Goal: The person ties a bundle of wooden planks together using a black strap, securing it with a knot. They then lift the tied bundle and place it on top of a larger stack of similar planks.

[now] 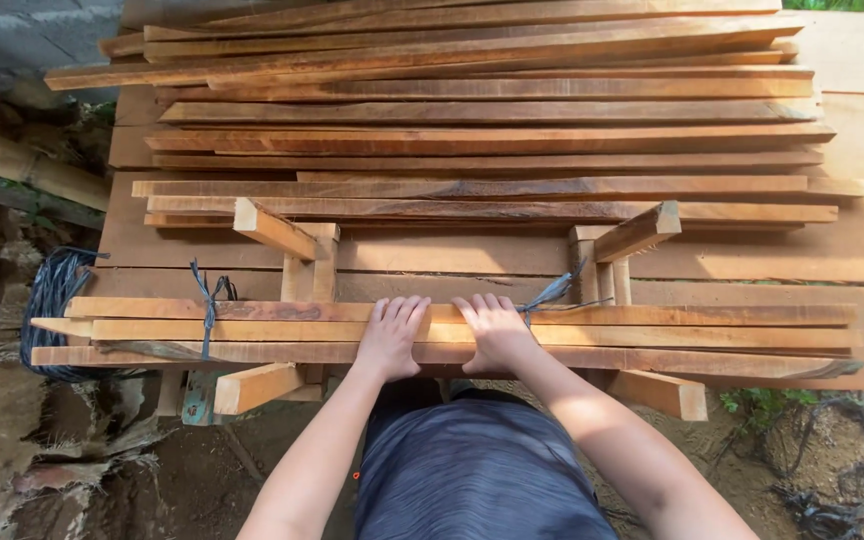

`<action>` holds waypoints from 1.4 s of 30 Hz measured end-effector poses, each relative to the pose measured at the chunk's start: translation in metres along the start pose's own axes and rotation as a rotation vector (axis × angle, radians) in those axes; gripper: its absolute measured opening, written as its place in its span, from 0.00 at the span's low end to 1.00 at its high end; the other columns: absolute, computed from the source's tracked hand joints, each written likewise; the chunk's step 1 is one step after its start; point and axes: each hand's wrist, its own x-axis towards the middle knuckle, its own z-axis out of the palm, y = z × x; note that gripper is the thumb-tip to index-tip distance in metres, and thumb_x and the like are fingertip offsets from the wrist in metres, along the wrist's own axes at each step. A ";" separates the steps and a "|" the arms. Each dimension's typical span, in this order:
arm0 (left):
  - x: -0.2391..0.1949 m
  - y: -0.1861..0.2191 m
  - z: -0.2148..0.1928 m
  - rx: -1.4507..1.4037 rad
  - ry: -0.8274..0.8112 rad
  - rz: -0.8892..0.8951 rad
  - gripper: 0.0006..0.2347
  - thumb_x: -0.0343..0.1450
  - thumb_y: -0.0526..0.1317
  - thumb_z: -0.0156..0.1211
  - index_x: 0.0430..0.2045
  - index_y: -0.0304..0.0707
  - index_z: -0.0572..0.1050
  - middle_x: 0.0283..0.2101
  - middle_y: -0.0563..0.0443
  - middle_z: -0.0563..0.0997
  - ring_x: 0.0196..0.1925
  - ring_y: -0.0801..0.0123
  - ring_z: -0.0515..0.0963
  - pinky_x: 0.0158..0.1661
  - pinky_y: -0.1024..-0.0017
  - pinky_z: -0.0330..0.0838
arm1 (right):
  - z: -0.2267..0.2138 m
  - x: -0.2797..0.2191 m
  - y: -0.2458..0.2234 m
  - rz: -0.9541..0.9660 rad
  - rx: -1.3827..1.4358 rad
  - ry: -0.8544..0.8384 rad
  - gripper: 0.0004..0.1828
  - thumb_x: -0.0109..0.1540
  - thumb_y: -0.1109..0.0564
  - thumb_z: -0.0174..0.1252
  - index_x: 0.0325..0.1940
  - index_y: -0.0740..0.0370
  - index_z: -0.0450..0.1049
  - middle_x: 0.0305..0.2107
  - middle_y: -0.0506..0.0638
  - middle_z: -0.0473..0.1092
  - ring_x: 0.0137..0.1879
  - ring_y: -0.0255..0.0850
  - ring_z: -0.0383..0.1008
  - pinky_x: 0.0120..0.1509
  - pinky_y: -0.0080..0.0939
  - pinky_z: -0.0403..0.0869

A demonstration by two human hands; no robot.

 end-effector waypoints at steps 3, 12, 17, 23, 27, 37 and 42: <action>-0.005 0.004 0.000 -0.041 0.001 -0.003 0.53 0.43 0.49 0.71 0.70 0.46 0.57 0.66 0.53 0.65 0.68 0.61 0.63 0.68 0.55 0.53 | 0.000 -0.008 -0.003 -0.006 -0.024 0.024 0.71 0.32 0.23 0.66 0.74 0.53 0.53 0.51 0.46 0.64 0.58 0.43 0.65 0.66 0.46 0.62; -0.008 -0.022 -0.031 -0.755 0.304 -0.328 0.29 0.64 0.57 0.69 0.57 0.45 0.73 0.57 0.49 0.79 0.59 0.54 0.77 0.60 0.53 0.66 | -0.047 0.034 -0.029 0.232 0.614 -0.137 0.30 0.62 0.32 0.56 0.64 0.44 0.69 0.55 0.48 0.74 0.66 0.47 0.70 0.73 0.49 0.66; -0.055 -0.060 -0.153 -1.154 0.503 -0.455 0.24 0.67 0.46 0.71 0.57 0.44 0.74 0.57 0.46 0.78 0.64 0.54 0.75 0.64 0.58 0.65 | -0.042 0.098 -0.092 0.000 0.747 0.022 0.20 0.63 0.40 0.56 0.55 0.48 0.75 0.45 0.54 0.78 0.57 0.54 0.76 0.64 0.54 0.73; -0.130 -0.154 -0.149 -0.930 1.198 -0.985 0.25 0.75 0.37 0.59 0.68 0.34 0.58 0.71 0.37 0.59 0.76 0.51 0.55 0.73 0.56 0.43 | -0.050 0.186 -0.191 -0.336 0.916 0.112 0.24 0.64 0.46 0.62 0.60 0.61 0.74 0.53 0.62 0.74 0.63 0.58 0.73 0.67 0.54 0.71; -0.154 -0.202 -0.047 -1.174 1.141 -1.658 0.29 0.79 0.52 0.53 0.70 0.39 0.50 0.73 0.36 0.50 0.78 0.55 0.49 0.76 0.59 0.40 | -0.055 0.235 -0.246 -0.370 0.831 -0.050 0.31 0.65 0.44 0.59 0.65 0.67 0.68 0.61 0.66 0.68 0.68 0.60 0.68 0.72 0.58 0.67; -0.135 -0.207 -0.030 -2.092 1.355 -1.706 0.35 0.76 0.62 0.49 0.72 0.44 0.45 0.74 0.27 0.53 0.74 0.39 0.58 0.70 0.46 0.55 | -0.065 0.316 -0.311 -0.184 0.645 -0.564 0.43 0.61 0.23 0.51 0.54 0.67 0.73 0.53 0.70 0.73 0.65 0.63 0.70 0.69 0.61 0.68; -0.142 -0.207 -0.012 -2.311 1.383 -1.603 0.28 0.75 0.61 0.52 0.66 0.54 0.55 0.71 0.37 0.63 0.69 0.44 0.67 0.66 0.49 0.64 | -0.059 0.334 -0.317 -0.135 0.697 -0.683 0.48 0.55 0.19 0.55 0.58 0.64 0.75 0.58 0.67 0.72 0.69 0.61 0.67 0.74 0.59 0.64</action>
